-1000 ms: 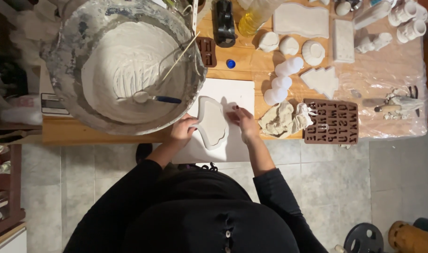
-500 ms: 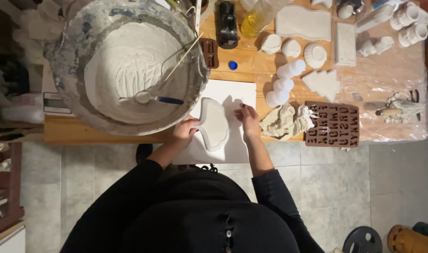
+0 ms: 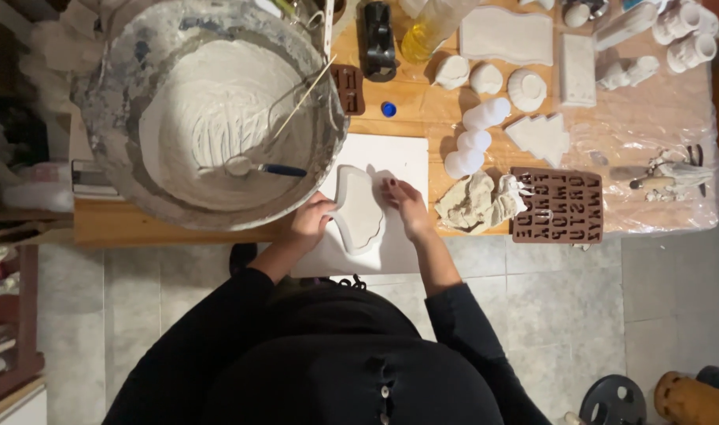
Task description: Filling a silicone mold with a white crafting mixture and smoothing it using a brush and spatula.
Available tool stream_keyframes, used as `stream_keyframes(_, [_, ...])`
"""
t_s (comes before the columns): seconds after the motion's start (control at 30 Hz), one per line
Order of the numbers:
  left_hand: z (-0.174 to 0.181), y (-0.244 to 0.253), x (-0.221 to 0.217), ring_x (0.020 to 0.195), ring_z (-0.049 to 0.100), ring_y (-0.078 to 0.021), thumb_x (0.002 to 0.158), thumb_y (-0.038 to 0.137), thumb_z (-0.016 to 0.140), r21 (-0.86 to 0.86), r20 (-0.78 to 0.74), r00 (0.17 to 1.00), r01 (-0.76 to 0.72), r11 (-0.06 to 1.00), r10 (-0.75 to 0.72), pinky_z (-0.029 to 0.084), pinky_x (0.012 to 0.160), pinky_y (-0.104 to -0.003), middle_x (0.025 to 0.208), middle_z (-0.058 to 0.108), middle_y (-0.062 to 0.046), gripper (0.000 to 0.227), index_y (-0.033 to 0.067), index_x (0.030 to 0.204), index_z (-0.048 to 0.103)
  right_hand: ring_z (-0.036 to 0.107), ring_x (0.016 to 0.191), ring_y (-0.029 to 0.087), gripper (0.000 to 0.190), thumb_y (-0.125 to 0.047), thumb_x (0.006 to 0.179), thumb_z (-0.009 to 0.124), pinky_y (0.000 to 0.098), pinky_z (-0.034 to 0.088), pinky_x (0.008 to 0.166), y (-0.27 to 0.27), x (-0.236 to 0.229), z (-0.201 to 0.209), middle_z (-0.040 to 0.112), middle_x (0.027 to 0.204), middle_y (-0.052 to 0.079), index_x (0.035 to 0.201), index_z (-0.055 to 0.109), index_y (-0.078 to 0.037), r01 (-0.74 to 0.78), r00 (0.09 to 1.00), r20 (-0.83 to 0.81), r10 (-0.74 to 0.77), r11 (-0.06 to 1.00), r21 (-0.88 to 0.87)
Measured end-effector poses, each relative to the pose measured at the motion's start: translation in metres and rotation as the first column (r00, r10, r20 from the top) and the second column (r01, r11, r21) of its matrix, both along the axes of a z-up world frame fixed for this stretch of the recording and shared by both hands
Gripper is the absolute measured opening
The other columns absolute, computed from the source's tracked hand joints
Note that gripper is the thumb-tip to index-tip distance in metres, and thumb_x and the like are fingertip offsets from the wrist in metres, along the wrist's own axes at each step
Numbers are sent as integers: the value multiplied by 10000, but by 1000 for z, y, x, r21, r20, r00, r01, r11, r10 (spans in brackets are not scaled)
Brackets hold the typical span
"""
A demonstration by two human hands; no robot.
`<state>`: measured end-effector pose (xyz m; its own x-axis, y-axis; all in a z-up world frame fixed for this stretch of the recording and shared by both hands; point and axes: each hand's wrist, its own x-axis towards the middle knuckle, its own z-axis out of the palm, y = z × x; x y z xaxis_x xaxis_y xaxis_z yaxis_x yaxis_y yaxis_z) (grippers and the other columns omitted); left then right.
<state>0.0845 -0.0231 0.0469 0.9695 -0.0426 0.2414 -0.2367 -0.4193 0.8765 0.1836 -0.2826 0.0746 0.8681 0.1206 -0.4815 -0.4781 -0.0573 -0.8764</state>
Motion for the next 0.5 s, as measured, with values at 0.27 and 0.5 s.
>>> stream_keyframes(0.27, [51,-7,42,1151,638,-364,952,3,598,260,144,982,-158,953,123,487,1017,-438,1238,669,-174,364,73,1302,668,685,934,310,347,-228,1005,556,432,565,837,-30,-52,45,719,1047,177,1283,566,-21,134,957,-245,-157,985,-108])
stream_keyframes(0.5, [86,24,-8,1336,475,-494,604,150,926,-12,-79,996,29,1000,-30,378,1094,-505,1425,493,-310,1030,-8,1474,398,696,1020,194,310,-235,1053,559,333,554,869,-14,-10,39,718,1128,118,1233,623,9,143,990,-5,-143,989,-45])
